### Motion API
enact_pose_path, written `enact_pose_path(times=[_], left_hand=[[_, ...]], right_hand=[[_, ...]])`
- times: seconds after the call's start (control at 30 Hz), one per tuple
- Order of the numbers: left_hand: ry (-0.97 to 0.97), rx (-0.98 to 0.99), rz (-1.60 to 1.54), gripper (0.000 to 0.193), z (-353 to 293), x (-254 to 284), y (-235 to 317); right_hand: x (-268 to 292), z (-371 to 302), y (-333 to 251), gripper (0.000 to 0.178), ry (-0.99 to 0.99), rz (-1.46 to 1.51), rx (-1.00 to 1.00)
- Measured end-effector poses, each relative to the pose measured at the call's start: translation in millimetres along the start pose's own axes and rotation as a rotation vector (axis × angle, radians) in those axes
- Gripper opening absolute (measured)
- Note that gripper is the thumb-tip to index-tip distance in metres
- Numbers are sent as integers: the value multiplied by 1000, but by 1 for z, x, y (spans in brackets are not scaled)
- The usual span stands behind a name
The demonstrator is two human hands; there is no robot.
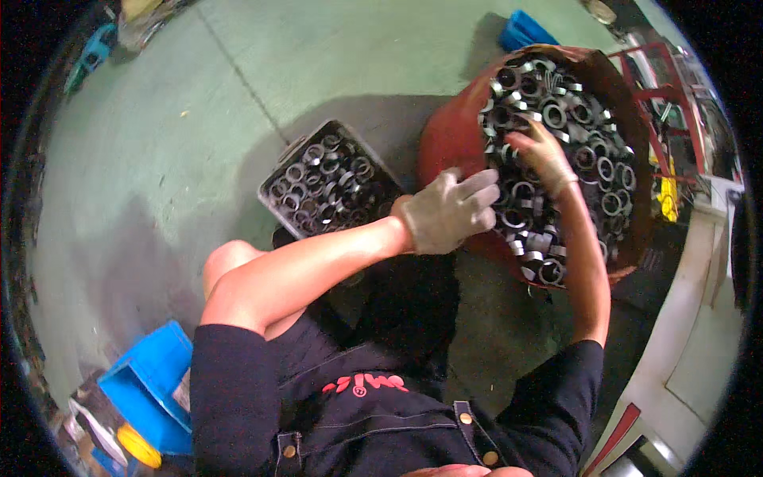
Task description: The person places a metal tray on the floor, puts on work gloves, and transfers metal rings from a large container into the metal tray by hand.
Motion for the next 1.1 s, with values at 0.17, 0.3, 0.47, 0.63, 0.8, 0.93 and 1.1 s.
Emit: enact_pose_path(times=[0.17,0.3,0.47,0.63,0.8,0.93,1.1], left_hand=[[57,21,14,55,-6,-11,-1],[39,46,7,65,-11,-8,-1],[-1,49,10,59,-2,-15,-1],[27,41,19,58,-12,-11,-3],[35,47,25,61,-10,-11,-3],[43,48,13,63,-7,-10,-1],[19,55,16,62,-12,-4,-2]], right_hand=[[-43,24,49,94,37,-285,156],[-78,23,34,87,140,-667,73],[-88,18,59,53,219,-1067,173],[-94,13,26,73,229,-850,50],[-95,17,28,102,243,-857,50],[-103,19,42,90,298,-930,91],[-101,22,23,89,250,-865,41]])
Point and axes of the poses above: each hand's wrist, its own z-axis towards the middle knuckle, its own x-axis out of the back of the hand, y = z × x, the point moved 3 cm from there along z, towards the middle knuckle, and after that the axes turned 7 degrees about -x, right-handed, at the moved point
